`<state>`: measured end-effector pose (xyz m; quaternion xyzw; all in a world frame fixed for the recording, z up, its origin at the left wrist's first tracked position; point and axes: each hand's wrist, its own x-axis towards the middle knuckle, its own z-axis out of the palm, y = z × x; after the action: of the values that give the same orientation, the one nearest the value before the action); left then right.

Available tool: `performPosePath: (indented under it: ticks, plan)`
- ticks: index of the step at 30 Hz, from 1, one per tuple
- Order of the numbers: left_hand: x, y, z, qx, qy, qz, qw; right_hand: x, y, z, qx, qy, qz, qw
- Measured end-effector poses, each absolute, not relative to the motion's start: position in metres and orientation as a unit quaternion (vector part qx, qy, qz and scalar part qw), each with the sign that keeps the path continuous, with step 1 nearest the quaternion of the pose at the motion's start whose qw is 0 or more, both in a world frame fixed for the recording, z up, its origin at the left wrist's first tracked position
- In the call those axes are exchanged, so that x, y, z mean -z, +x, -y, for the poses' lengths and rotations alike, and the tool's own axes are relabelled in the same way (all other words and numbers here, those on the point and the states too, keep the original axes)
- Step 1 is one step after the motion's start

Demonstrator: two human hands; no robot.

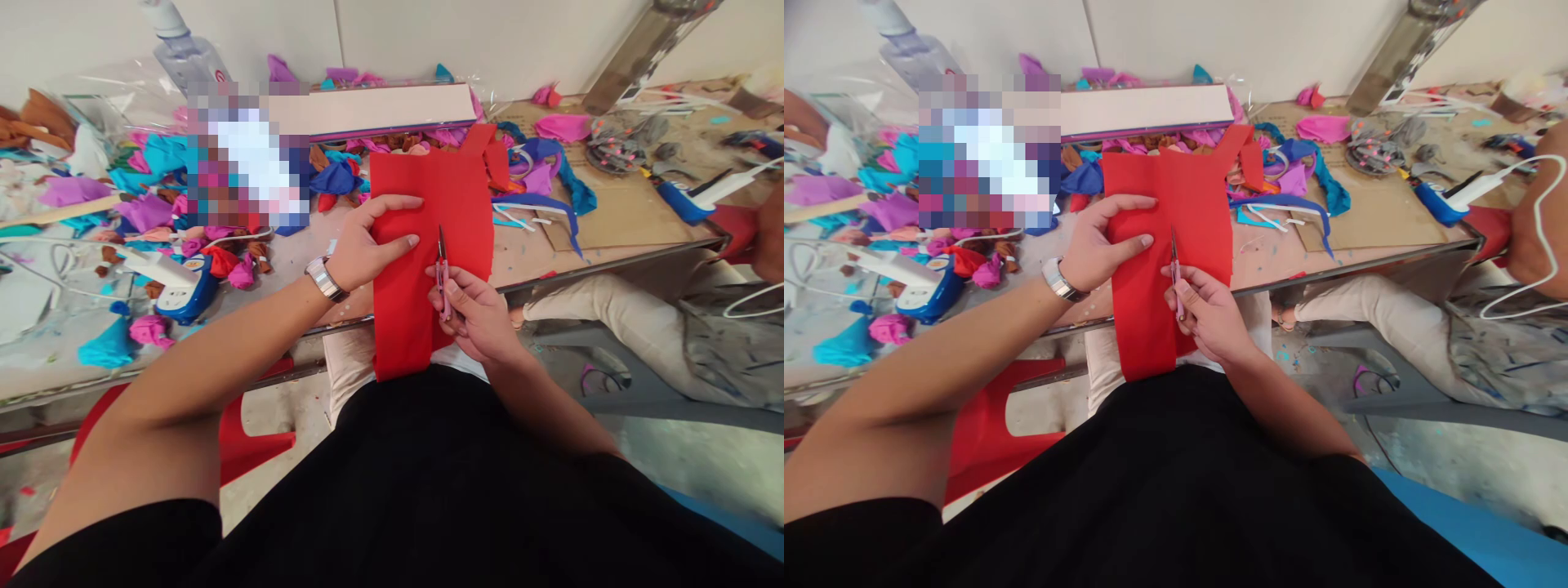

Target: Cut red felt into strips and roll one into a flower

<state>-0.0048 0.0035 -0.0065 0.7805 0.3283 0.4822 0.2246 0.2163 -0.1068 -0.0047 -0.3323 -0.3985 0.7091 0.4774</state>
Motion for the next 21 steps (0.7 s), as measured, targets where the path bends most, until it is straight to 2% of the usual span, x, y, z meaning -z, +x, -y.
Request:
performPosePath:
  ticks: [21]
  plan:
    - [-0.0005, -0.0016, 0.0026, -0.482, 0.773, -0.341, 0.229, -0.0013, 0.2198, 0.1057, -0.702, -0.342, 0.404, 0.477]
